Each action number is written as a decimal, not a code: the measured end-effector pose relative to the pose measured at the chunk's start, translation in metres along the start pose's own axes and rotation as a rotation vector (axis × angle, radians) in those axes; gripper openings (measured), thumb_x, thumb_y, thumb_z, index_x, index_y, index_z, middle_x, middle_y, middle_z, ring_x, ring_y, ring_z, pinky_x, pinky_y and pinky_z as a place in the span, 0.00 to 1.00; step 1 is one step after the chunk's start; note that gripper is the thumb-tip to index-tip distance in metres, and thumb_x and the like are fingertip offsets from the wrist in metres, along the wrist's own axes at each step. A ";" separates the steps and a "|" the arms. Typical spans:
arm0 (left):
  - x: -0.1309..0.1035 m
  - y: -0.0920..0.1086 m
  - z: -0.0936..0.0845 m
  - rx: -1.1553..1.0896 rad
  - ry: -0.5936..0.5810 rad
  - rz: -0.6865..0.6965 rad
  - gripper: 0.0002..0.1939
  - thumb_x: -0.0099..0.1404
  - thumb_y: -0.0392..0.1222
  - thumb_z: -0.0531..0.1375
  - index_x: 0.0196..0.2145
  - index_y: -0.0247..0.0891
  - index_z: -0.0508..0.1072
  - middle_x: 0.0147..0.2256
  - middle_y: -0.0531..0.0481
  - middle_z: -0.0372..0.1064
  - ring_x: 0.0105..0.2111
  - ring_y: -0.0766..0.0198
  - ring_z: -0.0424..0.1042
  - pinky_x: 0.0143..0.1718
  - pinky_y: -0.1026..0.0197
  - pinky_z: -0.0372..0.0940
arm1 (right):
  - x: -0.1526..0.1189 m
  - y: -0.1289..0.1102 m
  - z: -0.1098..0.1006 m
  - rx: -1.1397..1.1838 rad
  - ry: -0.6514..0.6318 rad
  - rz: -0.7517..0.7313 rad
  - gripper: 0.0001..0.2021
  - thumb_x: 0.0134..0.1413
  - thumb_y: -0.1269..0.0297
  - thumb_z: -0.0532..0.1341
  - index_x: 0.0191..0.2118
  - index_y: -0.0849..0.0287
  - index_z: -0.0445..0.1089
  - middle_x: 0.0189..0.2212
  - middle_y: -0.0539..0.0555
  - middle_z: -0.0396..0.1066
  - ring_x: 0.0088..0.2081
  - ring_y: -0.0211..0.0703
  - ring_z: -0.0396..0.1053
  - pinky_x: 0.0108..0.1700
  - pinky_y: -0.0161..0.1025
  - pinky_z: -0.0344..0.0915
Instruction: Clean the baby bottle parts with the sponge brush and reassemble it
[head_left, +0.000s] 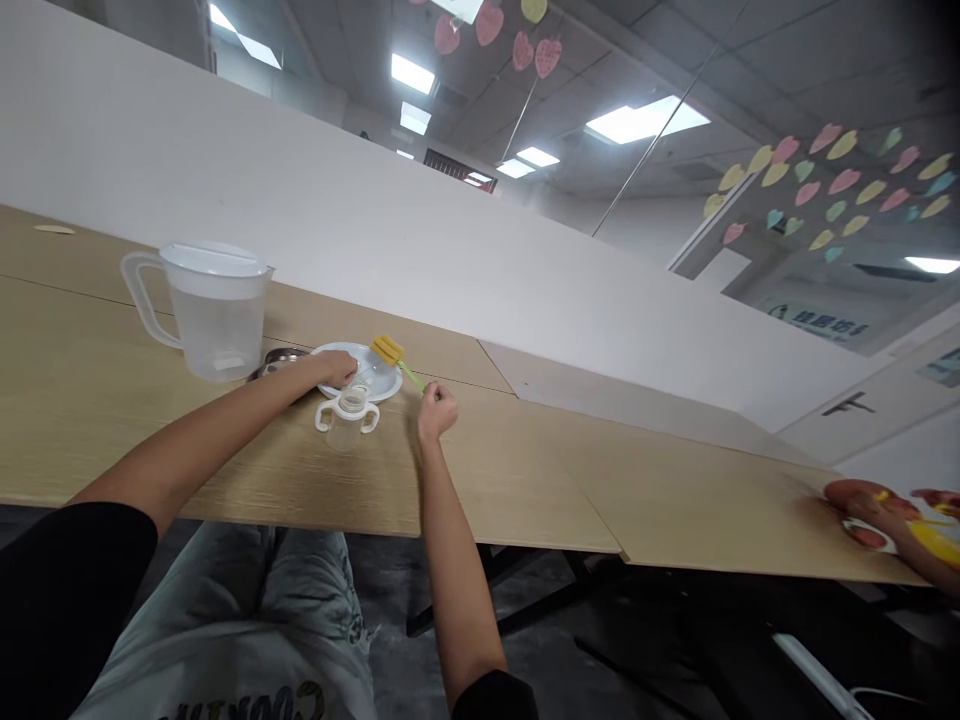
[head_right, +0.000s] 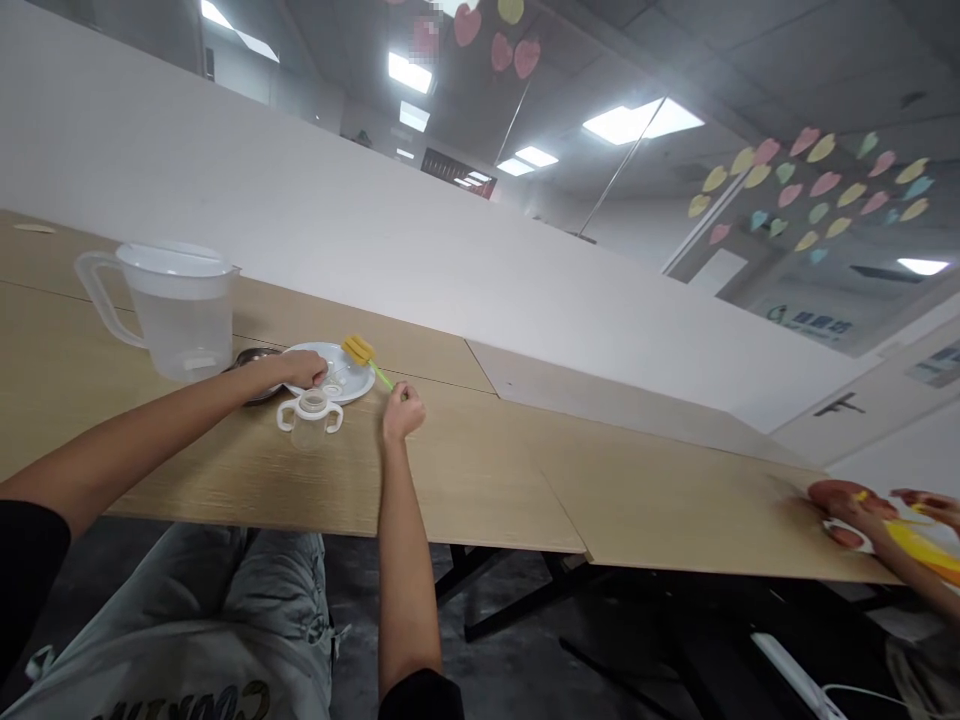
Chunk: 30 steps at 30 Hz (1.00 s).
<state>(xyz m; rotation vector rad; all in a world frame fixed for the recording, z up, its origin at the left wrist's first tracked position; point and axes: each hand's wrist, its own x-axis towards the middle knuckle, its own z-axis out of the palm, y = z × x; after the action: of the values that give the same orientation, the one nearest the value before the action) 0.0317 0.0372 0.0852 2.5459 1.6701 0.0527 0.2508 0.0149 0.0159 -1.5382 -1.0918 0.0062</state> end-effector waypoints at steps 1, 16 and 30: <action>0.001 0.000 -0.001 -0.017 0.002 0.001 0.07 0.44 0.34 0.60 0.25 0.37 0.75 0.33 0.44 0.74 0.35 0.57 0.72 0.36 0.63 0.61 | 0.000 0.000 0.000 -0.005 0.001 0.004 0.19 0.55 0.58 0.49 0.21 0.59 0.69 0.19 0.52 0.66 0.23 0.38 0.51 0.29 0.35 0.41; 0.003 -0.005 -0.039 -1.002 0.073 -0.072 0.19 0.50 0.36 0.60 0.41 0.39 0.77 0.32 0.47 0.75 0.30 0.63 0.72 0.32 0.65 0.66 | 0.001 -0.002 -0.002 0.022 0.013 0.044 0.18 0.56 0.60 0.50 0.21 0.59 0.69 0.19 0.51 0.66 0.22 0.38 0.51 0.28 0.36 0.44; 0.008 0.020 -0.056 -1.736 0.379 -0.266 0.13 0.58 0.30 0.59 0.42 0.36 0.74 0.30 0.49 0.72 0.32 0.68 0.73 0.39 0.67 0.70 | -0.004 -0.004 -0.001 0.188 0.089 -0.108 0.22 0.58 0.55 0.47 0.16 0.58 0.57 0.16 0.45 0.48 0.22 0.34 0.47 0.28 0.33 0.49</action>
<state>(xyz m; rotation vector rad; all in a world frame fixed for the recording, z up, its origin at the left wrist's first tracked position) 0.0482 0.0403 0.1431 0.9789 1.0148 1.3055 0.2469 0.0116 0.0168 -1.2990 -1.0710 -0.0328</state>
